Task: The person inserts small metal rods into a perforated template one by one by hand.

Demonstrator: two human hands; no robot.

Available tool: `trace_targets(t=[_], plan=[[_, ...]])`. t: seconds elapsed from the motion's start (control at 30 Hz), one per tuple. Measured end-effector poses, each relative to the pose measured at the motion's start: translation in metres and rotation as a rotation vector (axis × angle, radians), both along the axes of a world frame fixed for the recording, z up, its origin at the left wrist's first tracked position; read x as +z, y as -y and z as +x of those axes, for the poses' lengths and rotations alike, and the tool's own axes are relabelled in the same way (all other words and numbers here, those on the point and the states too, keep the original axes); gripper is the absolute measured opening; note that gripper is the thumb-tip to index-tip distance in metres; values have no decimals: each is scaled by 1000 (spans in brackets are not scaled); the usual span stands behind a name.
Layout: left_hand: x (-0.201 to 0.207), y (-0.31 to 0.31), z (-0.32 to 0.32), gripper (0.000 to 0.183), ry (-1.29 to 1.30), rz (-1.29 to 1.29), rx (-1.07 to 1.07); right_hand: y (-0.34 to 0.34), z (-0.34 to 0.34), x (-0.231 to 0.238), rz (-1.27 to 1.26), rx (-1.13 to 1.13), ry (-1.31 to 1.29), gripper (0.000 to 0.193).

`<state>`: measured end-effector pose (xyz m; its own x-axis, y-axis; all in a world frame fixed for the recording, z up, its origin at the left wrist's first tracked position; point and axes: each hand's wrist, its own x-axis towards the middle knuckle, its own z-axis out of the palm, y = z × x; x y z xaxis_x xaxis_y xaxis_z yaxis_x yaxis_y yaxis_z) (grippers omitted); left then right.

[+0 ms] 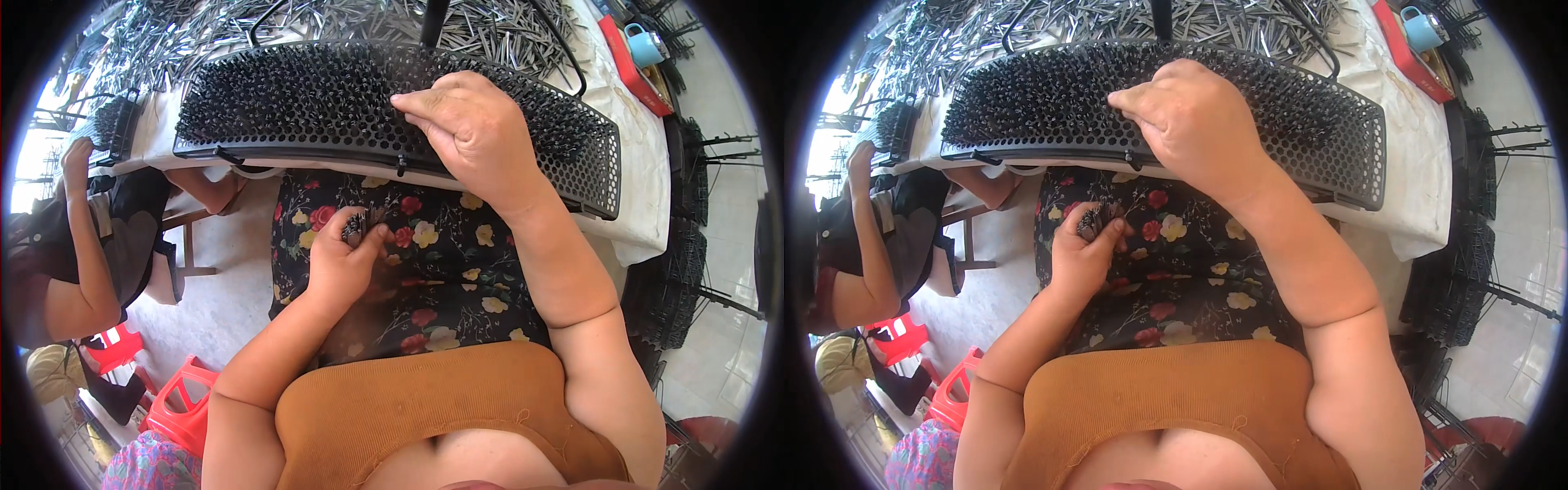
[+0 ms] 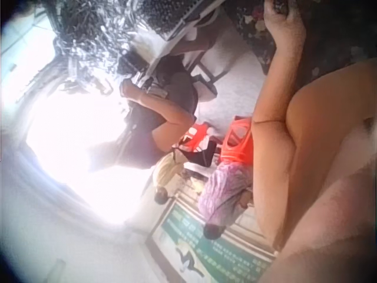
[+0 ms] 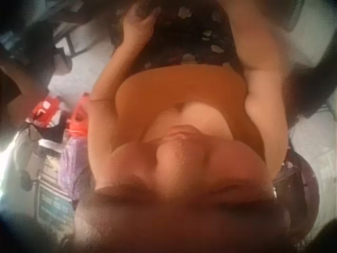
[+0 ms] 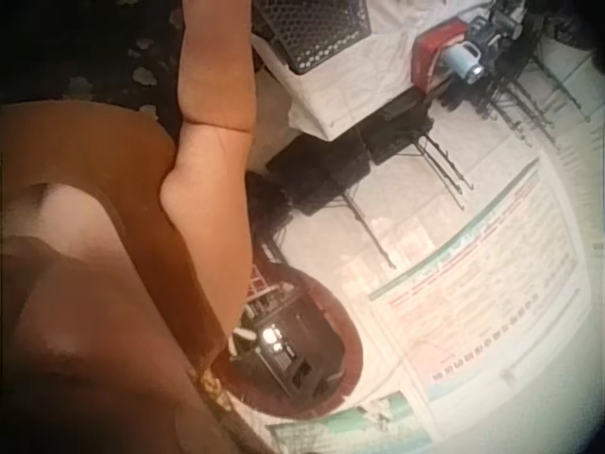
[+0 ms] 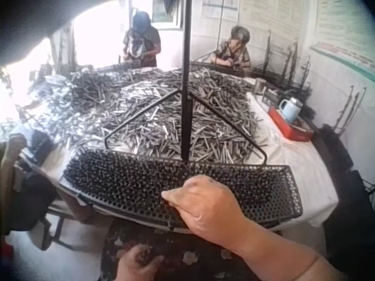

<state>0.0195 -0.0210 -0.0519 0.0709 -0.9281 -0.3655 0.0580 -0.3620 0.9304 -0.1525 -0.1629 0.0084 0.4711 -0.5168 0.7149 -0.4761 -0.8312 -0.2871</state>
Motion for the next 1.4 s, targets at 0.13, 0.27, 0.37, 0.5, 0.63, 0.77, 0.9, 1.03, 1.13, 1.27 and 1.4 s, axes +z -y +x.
trace_targets(t=[0.13, 0.27, 0.37, 0.5, 0.63, 0.77, 0.9, 1.03, 1.13, 1.27, 1.4], plan=[[3, -1, 3, 5, 33, 70, 28, 1, 3, -4, 2, -13, 2, 20], [2, -5, 3, 4, -31, 32, 35, 0, 1, -3, -22, -72, -61, 23], [4, -7, 4, 5, -31, 49, -14, -2, -3, -4, -23, -119, -90, 24], [-2, -10, 12, 8, 20, 72, -19, -1, 2, -6, -38, -116, -129, 26], [3, -8, 13, 10, 44, 90, -14, -4, 3, 2, -84, -175, -218, 28], [11, -3, 14, 9, 42, 88, -14, -10, -3, 2, -58, -170, -114, 24], [26, 7, 9, 13, -112, 130, -92, -12, -17, -1, 38, -98, -133, 21], [38, 14, -5, 9, -388, 56, -41, -28, -16, 6, 3, -113, -98, 18], [48, 15, -12, 8, -459, 35, -52, -62, -14, 14, 534, -82, 283, 22], [45, 8, -11, 10, -474, 28, -137, -84, -13, 21, 1315, 127, 443, 13], [50, 9, -13, 11, -417, 83, -135, -84, -13, 21, 1482, 119, 540, 10]])
